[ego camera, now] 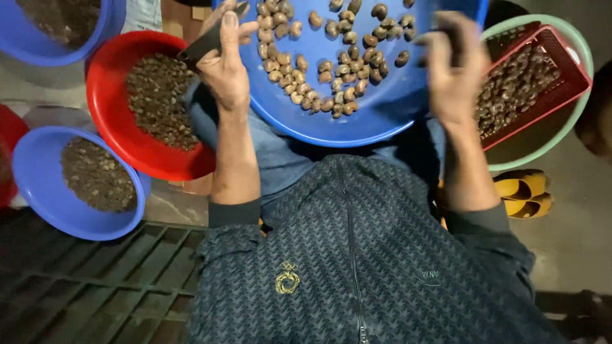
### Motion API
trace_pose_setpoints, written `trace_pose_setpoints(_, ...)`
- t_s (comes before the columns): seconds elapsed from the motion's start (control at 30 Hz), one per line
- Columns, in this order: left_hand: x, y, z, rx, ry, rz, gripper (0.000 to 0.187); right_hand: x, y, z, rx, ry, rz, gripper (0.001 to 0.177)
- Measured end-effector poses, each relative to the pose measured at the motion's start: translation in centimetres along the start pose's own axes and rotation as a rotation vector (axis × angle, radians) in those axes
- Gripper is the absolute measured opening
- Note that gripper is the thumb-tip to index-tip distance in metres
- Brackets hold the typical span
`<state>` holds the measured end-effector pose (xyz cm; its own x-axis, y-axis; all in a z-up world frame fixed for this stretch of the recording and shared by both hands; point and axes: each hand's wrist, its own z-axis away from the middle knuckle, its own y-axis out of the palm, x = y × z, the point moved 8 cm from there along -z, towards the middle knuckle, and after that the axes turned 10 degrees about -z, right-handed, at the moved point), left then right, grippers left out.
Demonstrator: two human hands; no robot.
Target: A person sits on the floor and manually sorts nuts into different colored bowls, using a small knife to assist in processing each nut.
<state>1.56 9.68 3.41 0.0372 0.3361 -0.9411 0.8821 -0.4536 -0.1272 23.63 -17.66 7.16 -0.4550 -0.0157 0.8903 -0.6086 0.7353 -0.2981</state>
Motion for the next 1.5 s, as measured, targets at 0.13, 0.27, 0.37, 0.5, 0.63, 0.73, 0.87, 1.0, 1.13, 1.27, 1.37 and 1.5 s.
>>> trace_pose_setpoints(0.13, -0.8, 0.8, 0.3, -0.023, -0.059, -0.083, 0.029, -0.8, 10.4, -0.2, 0.494, 0.024, 0.103, 0.028)
trace_pose_setpoints(0.27, 0.1, 0.6, 0.5, 0.024, -0.016, -0.086, 0.021, -3.5, 17.6, 2.7, 0.782, -0.001, 0.323, 0.03)
trace_pose_setpoints(0.37, -1.3, 0.4, 0.2, -0.013, 0.062, -0.209, 0.021, -6.9, 20.6, 6.3, 0.975, 0.105, 0.49, 0.03)
trace_pose_setpoints(0.5, 0.1, 0.8, 0.6, 0.006, -0.059, -0.217, 0.027, -7.7, 21.9, 7.8, 0.896, -0.107, 0.61, 0.041)
trace_pose_setpoints(0.63, -0.8, 1.8, 0.6, 0.07, 0.002, -0.199, 0.024, -5.8, 21.9, 7.2, 0.822, -0.235, 0.595, 0.033)
trace_pose_setpoints(0.73, -0.6, 2.7, 0.8, 0.071, -0.016, -0.153, 0.019, -5.1, 21.3, 6.4, 0.749, -0.166, 0.527, 0.024)
trace_pose_setpoints(0.87, 0.3, 3.8, 1.5, 0.157, -0.111, -0.046, 0.018, -5.3, 19.2, 2.9, 0.69, 0.164, 0.26, 0.03)
trace_pose_setpoints(1.0, 0.5, 5.6, 2.4, 0.283, -0.113, 0.131, 0.02, -5.6, 15.7, 1.0, 0.398, 0.601, -0.433, 0.019)
trace_pose_setpoints(1.13, -0.1, 6.6, 3.0, 0.377, -0.212, 0.067, 0.02, -6.2, 13.8, 0.8, 0.267, 0.629, -0.614, 0.029)
trace_pose_setpoints(1.27, -0.9, 7.2, 3.4, 0.409, -0.213, 0.085, 0.018, -5.6, 13.5, 1.0, 0.235, 0.632, -0.574, 0.023)
trace_pose_setpoints(1.37, -1.0, 7.3, 3.5, 0.426, -0.229, 0.049, 0.018, -6.0, 13.5, 1.2, 0.179, 0.676, -0.687, 0.035)
trace_pose_setpoints(1.5, -1.0, 7.4, 3.4, 0.435, -0.243, -0.038, 0.02, -6.2, 13.5, 1.3, 0.168, 0.678, -0.774, 0.036)
